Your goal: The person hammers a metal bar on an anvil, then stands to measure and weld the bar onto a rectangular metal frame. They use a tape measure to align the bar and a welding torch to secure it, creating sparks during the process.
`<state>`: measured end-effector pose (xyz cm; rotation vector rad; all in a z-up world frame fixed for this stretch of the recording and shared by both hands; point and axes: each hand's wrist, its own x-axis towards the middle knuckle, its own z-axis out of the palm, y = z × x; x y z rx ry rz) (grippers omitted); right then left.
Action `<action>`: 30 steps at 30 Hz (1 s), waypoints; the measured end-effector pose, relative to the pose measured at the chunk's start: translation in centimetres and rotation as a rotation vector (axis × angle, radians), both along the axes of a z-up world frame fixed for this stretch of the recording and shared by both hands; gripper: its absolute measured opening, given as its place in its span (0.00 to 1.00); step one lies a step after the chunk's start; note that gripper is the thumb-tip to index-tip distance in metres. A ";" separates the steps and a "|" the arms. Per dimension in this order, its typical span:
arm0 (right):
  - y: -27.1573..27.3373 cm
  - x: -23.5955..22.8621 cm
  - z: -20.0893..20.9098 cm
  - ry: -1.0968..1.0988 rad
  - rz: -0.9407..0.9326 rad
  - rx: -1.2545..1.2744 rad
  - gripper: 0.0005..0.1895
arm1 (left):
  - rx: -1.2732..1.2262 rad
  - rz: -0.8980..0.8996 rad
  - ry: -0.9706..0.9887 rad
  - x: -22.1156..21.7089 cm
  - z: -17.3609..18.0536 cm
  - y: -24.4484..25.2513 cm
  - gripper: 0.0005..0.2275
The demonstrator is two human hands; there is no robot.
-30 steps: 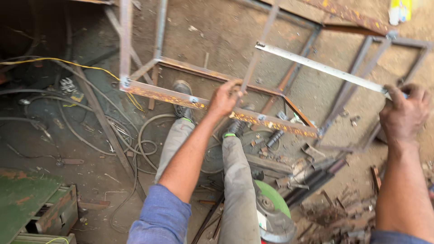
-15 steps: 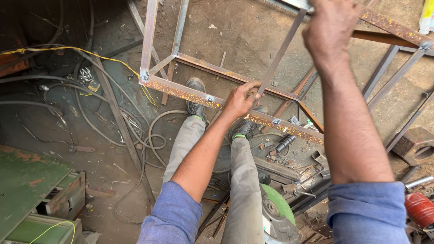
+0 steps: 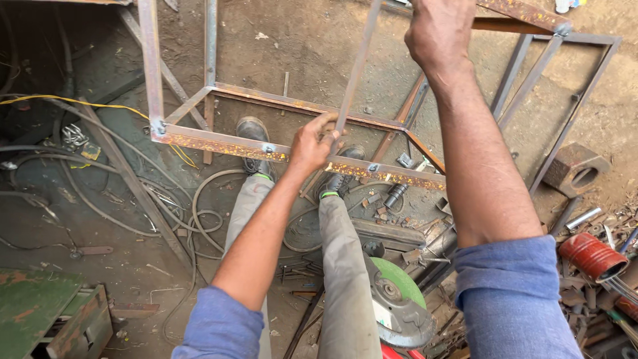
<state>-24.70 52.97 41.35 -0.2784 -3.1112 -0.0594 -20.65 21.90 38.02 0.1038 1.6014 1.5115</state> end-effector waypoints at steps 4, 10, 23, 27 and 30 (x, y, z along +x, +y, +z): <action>0.2 0.3 -0.9 -0.071 0.029 0.087 0.23 | -0.231 -0.124 0.048 -0.9 0.8 -0.7 0.16; 0.6 1.0 -2.7 -0.153 0.038 0.141 0.15 | -0.127 -0.089 0.034 -1.8 1.5 -1.1 0.16; 0.2 0.6 -1.5 -0.102 0.101 0.193 0.22 | -0.160 -0.095 0.000 -1.9 1.1 -1.2 0.16; 0.2 0.4 -1.5 -0.112 0.106 0.159 0.21 | -0.174 -0.109 0.004 -2.0 1.4 -1.1 0.16; 0.1 0.0 -1.3 -0.126 0.115 0.166 0.21 | -0.177 -0.113 -0.002 -2.0 1.5 -1.1 0.16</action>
